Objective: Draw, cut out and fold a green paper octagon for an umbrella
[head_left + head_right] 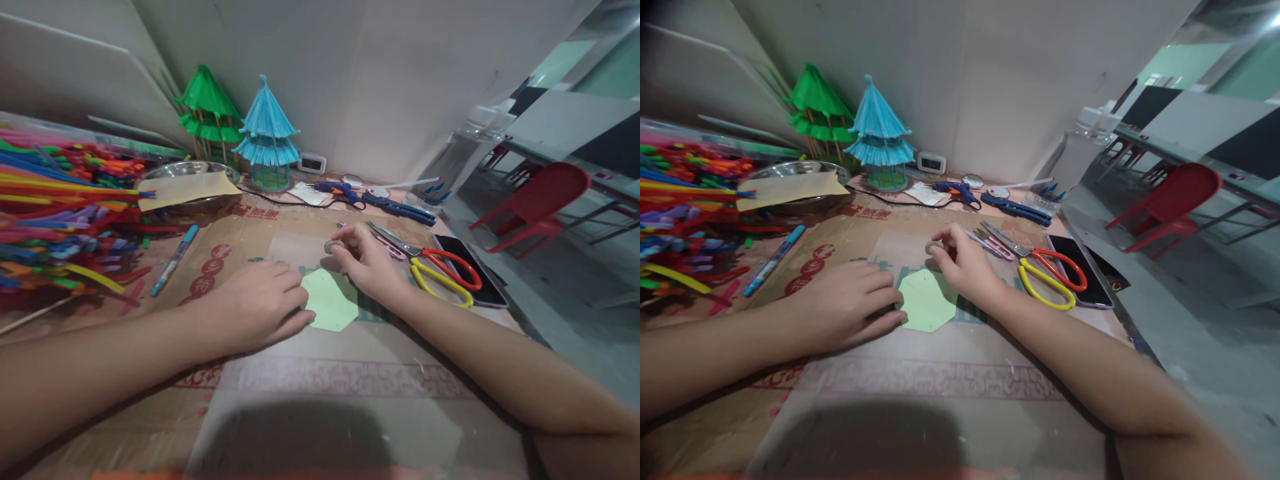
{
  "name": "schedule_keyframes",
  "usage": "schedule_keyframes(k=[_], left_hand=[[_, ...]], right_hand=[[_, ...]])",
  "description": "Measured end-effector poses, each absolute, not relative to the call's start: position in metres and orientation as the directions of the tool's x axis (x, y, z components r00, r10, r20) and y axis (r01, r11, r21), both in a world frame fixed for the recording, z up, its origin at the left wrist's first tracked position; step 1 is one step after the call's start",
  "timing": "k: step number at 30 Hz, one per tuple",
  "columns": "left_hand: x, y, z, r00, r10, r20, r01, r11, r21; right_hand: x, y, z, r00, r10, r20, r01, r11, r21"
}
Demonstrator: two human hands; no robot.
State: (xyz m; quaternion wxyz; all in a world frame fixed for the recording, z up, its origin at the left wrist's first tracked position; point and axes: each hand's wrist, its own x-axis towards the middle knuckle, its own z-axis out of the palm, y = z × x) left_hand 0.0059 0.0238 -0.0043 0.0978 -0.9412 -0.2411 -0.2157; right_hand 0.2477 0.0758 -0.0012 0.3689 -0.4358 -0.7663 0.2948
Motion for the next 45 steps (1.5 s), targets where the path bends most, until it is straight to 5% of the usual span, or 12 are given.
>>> schedule_keyframes(k=[12,21,27,33,40,45], left_hand=[[0.008,0.023,-0.01,0.821,0.437,0.368,0.454,-0.89,0.043],[0.01,0.02,-0.008,0.826,0.491,0.277,0.484,-0.87,0.097],[0.01,0.021,-0.009,0.83,0.475,0.293,0.48,-0.875,0.06],[0.011,0.022,-0.007,0.834,0.507,0.22,0.5,-0.861,0.087],[0.012,0.023,-0.006,0.826,0.513,0.233,0.495,-0.858,0.136],[0.011,0.023,-0.008,0.827,0.512,0.232,0.498,-0.859,0.123]], right_hand=[[0.252,0.073,0.008,-0.57,0.805,0.164,0.442,0.468,-0.765],[0.254,0.075,0.011,-0.703,0.686,0.19,0.537,0.686,-0.49],[0.257,0.079,0.009,-0.63,0.754,0.185,0.513,0.583,-0.63],[0.251,0.082,0.004,-0.683,0.701,0.205,0.536,0.672,-0.511],[0.254,0.083,0.008,-0.661,0.736,0.146,0.5,0.577,-0.645],[0.251,0.082,0.008,-0.677,0.714,0.18,0.54,0.648,-0.538]])
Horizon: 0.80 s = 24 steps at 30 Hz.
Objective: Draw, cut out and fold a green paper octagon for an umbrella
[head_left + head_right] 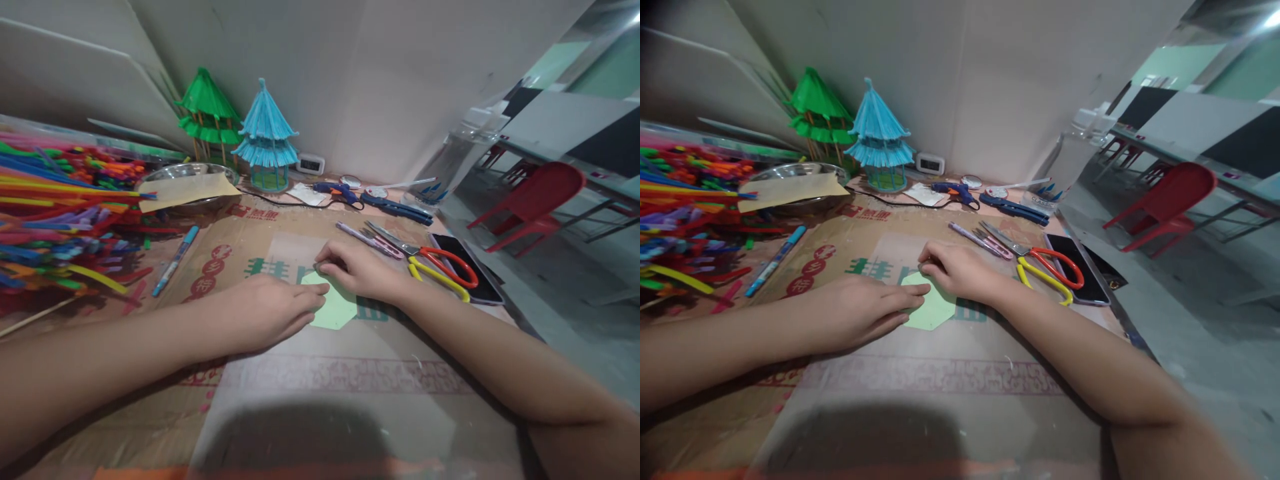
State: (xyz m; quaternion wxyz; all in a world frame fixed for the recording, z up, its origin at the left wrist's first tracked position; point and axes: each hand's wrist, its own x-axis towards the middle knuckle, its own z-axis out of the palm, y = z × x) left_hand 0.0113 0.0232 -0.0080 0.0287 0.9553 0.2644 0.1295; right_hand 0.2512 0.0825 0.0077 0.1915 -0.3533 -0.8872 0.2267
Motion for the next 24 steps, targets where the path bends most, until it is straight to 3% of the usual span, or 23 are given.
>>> schedule_keyframes(k=[3,8,13,19,24], left_hand=[[0.0114,0.0224,-0.0071,0.829,0.511,0.228,0.503,-0.859,0.099],[0.0124,0.0218,-0.0051,0.839,0.499,0.219,0.501,-0.864,0.051],[0.0118,0.0222,-0.0059,0.837,0.506,0.211,0.501,-0.862,0.079],[0.0108,0.0221,-0.0056,0.829,0.512,0.226,0.505,-0.858,0.091],[0.0124,0.0225,-0.0049,0.839,0.496,0.224,0.498,-0.866,0.051]], right_hand=[[0.2489,0.0829,0.0051,-0.626,0.752,0.207,0.567,0.622,-0.54],[0.2507,0.084,0.0074,-0.626,0.766,0.147,0.504,0.541,-0.673],[0.2475,0.0837,0.0043,-0.632,0.749,0.201,0.561,0.62,-0.548],[0.2502,0.0845,0.0056,-0.603,0.778,0.176,0.521,0.551,-0.652],[0.2485,0.0822,0.006,-0.632,0.754,0.18,0.557,0.603,-0.571]])
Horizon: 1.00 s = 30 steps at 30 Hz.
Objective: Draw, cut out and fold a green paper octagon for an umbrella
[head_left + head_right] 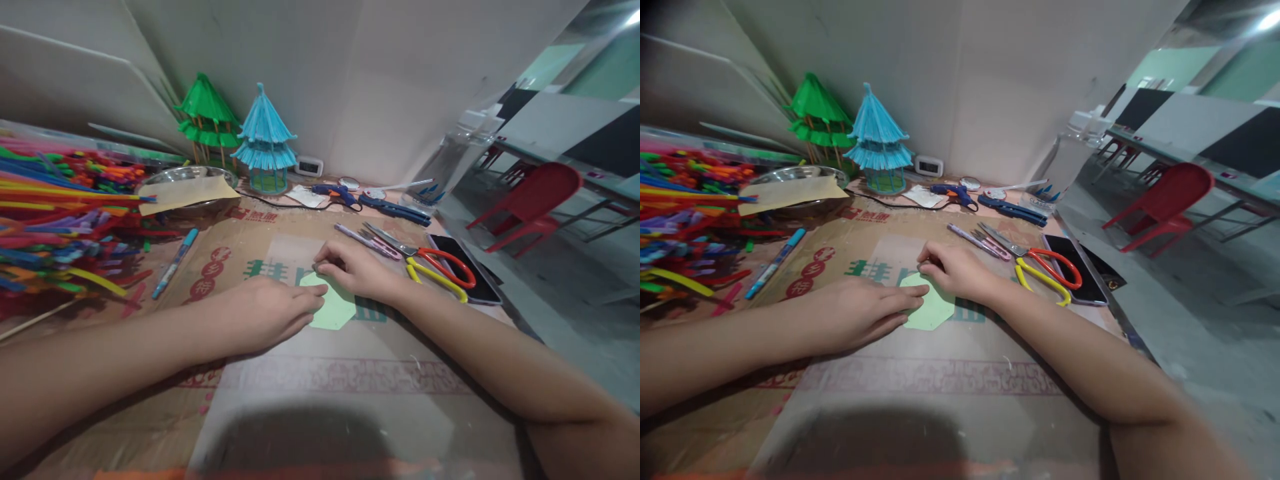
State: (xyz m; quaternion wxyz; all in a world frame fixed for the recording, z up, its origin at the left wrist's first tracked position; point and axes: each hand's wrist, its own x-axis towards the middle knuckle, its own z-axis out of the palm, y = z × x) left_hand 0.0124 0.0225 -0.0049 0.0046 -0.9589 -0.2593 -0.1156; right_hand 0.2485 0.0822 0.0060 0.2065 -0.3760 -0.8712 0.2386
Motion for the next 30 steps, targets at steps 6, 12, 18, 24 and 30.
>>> schedule_keyframes(k=[6,12,18,24,30], left_hand=[[0.0104,0.0216,-0.0058,0.848,0.481,0.223,0.492,-0.871,0.01],[0.0112,0.0216,-0.006,0.849,0.487,0.204,0.501,-0.865,-0.019],[0.0111,0.021,-0.0039,0.844,0.503,0.184,0.511,-0.859,0.004],[0.0099,0.021,-0.0049,0.847,0.481,0.224,0.493,-0.87,0.004],[0.0114,0.0213,-0.0051,0.848,0.488,0.209,0.5,-0.866,-0.005]], right_hand=[[0.2454,0.0825,0.0017,-0.58,0.786,0.213,0.549,0.571,-0.611],[0.2468,0.0842,0.0026,-0.622,0.759,0.192,0.544,0.595,-0.592],[0.2424,0.084,-0.0035,-0.54,0.8,0.26,0.545,0.568,-0.617],[0.2505,0.0905,-0.0019,-0.549,0.807,0.218,0.444,0.502,-0.742],[0.2441,0.0838,-0.0012,-0.634,0.74,0.225,0.508,0.618,-0.599]])
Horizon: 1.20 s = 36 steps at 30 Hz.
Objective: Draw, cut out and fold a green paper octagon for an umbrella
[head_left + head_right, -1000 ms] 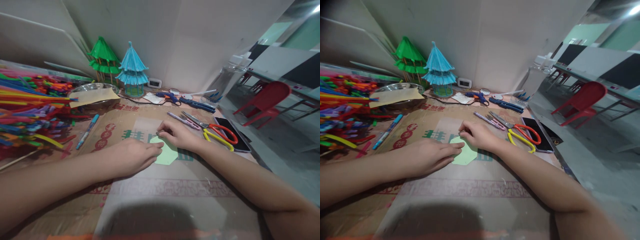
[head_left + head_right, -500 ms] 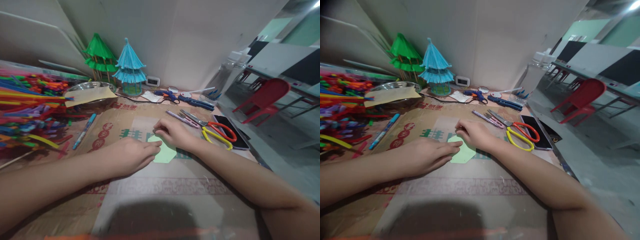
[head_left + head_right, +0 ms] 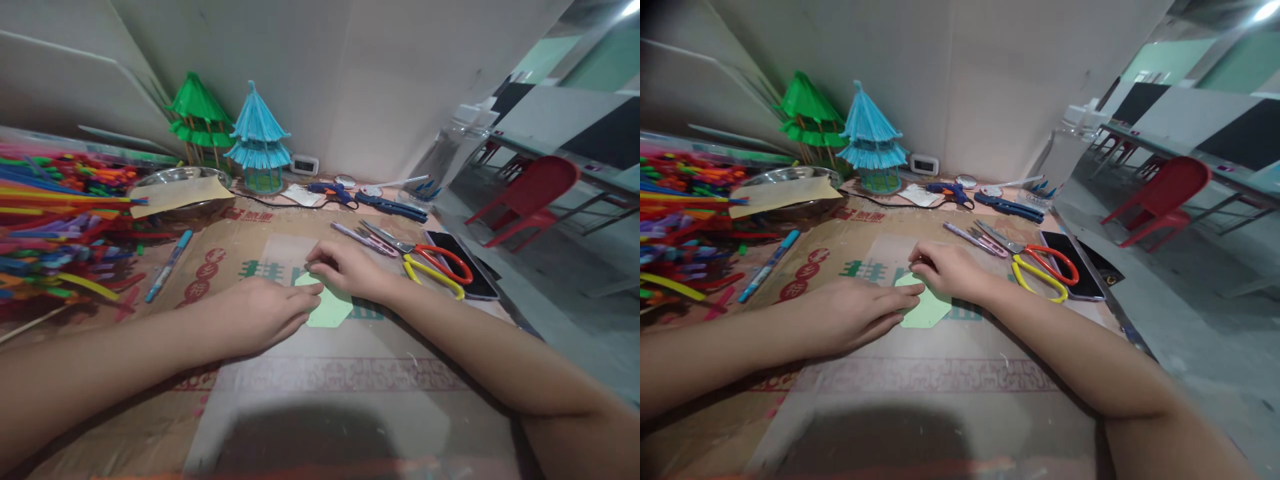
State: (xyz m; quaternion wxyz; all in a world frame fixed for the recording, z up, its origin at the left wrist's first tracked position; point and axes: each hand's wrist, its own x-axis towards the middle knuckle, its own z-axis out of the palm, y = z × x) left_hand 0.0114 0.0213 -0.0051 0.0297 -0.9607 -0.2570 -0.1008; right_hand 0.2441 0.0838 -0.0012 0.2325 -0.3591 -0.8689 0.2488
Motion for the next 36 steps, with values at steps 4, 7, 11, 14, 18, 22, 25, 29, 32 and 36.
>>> schedule_keyframes(k=[4,7,11,14,18,22,25,29,32,36], left_hand=[[0.012,0.02,-0.004,0.846,0.493,0.206,0.505,-0.863,-0.009],[0.011,0.021,-0.005,0.843,0.49,0.223,0.502,-0.865,0.003],[0.009,0.022,-0.008,0.847,0.464,0.259,0.482,-0.876,-0.005],[0.009,0.018,-0.008,0.841,0.408,0.357,0.46,-0.885,-0.071],[0.012,0.01,-0.003,0.858,0.297,0.419,0.372,-0.922,-0.108],[0.013,0.009,0.001,0.87,0.267,0.415,0.316,-0.947,-0.053],[0.011,0.013,0.001,0.849,0.279,0.448,0.351,-0.932,-0.085],[0.006,0.023,0.004,0.829,0.302,0.471,0.428,-0.884,-0.186],[0.003,0.029,0.006,0.812,0.381,0.442,0.522,-0.814,-0.256],[0.003,0.027,0.005,0.774,0.442,0.453,0.583,-0.776,-0.24]], right_hand=[[0.241,0.085,-0.003,-0.563,0.781,0.271,0.538,0.595,-0.597],[0.245,0.089,-0.004,-0.502,0.826,0.255,0.456,0.504,-0.734],[0.251,0.094,-0.003,-0.452,0.871,0.194,0.308,0.356,-0.882],[0.252,0.095,-0.001,-0.384,0.908,0.167,0.185,0.253,-0.95],[0.249,0.092,0.0,-0.35,0.926,0.143,0.107,0.191,-0.976],[0.246,0.088,-0.003,-0.369,0.918,0.144,0.116,0.199,-0.973],[0.248,0.088,-0.005,-0.354,0.912,0.205,0.232,0.298,-0.926],[0.253,0.087,-0.003,-0.304,0.913,0.274,0.42,0.386,-0.821],[0.255,0.083,0.002,-0.285,0.923,0.259,0.478,0.371,-0.796],[0.255,0.08,0.004,-0.298,0.943,0.149,0.428,0.272,-0.862]])
